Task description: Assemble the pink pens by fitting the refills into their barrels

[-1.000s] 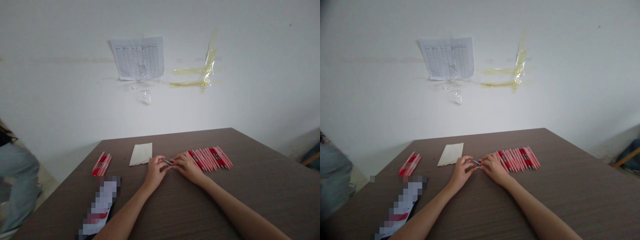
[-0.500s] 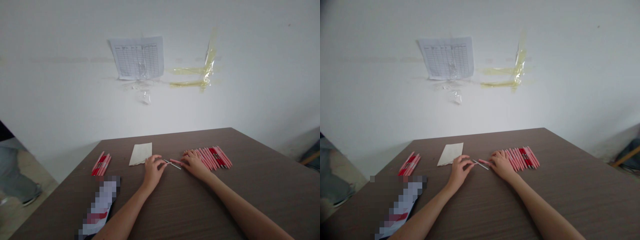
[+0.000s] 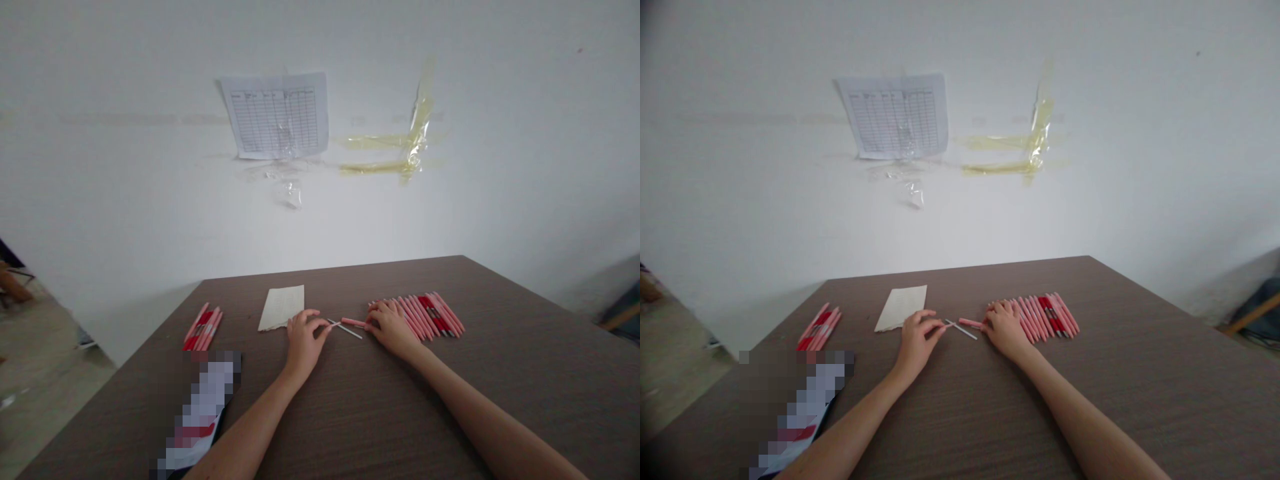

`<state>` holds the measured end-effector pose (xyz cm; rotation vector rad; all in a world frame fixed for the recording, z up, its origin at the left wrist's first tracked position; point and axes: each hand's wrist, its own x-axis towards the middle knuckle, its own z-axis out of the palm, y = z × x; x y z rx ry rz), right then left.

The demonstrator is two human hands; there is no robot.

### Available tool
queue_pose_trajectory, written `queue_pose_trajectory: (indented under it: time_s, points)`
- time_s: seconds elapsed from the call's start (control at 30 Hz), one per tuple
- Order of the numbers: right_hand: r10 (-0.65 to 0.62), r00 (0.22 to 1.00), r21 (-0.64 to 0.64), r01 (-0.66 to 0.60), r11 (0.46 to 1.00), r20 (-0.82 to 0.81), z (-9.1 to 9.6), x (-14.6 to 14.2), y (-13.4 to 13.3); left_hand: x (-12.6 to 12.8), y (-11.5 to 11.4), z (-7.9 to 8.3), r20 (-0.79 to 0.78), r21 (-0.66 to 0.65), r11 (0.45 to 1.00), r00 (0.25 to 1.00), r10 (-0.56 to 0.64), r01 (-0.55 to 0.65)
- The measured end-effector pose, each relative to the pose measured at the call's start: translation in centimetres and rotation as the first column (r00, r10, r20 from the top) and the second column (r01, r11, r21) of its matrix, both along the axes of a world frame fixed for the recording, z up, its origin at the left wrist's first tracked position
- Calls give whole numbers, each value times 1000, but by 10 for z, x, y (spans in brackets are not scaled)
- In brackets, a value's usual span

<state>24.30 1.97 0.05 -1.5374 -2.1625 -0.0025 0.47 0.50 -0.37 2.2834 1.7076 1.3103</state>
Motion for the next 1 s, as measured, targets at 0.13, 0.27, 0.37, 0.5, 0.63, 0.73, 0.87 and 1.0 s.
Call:
queue_pose_trajectory:
  time_s: [0.13,0.27,0.37,0.5,0.63,0.73,0.87,1.0]
  points:
    - [-21,999,53,22,998,-30,-4,4,4,-1,1,-1,-3,6,1000,1000,6,-6]
    - [-5,999,98,9,995,-45,-4,8,7,-3,3,-4,-14,32,999,1000,-7,8]
    - [16,998,122,-8,993,-58,-2,9,7,-4,4,-5,-18,34,999,1000,-6,6]
    - [44,997,135,-34,990,-71,-2,10,7,-3,3,-4,-20,34,999,1000,-6,7]
    - [69,995,145,-57,988,-78,-5,10,10,-3,2,-3,-17,36,999,1000,-12,13]
    - [82,992,146,-68,987,-95,-6,10,10,-2,1,-3,-12,32,999,1000,-10,10]
    - [99,989,132,-85,988,-105,-4,8,8,-2,1,-3,-17,16,1000,1000,-17,17]
    - [102,990,108,-92,990,-98,4,4,2,-2,1,-3,-25,13,1000,1000,-17,17]
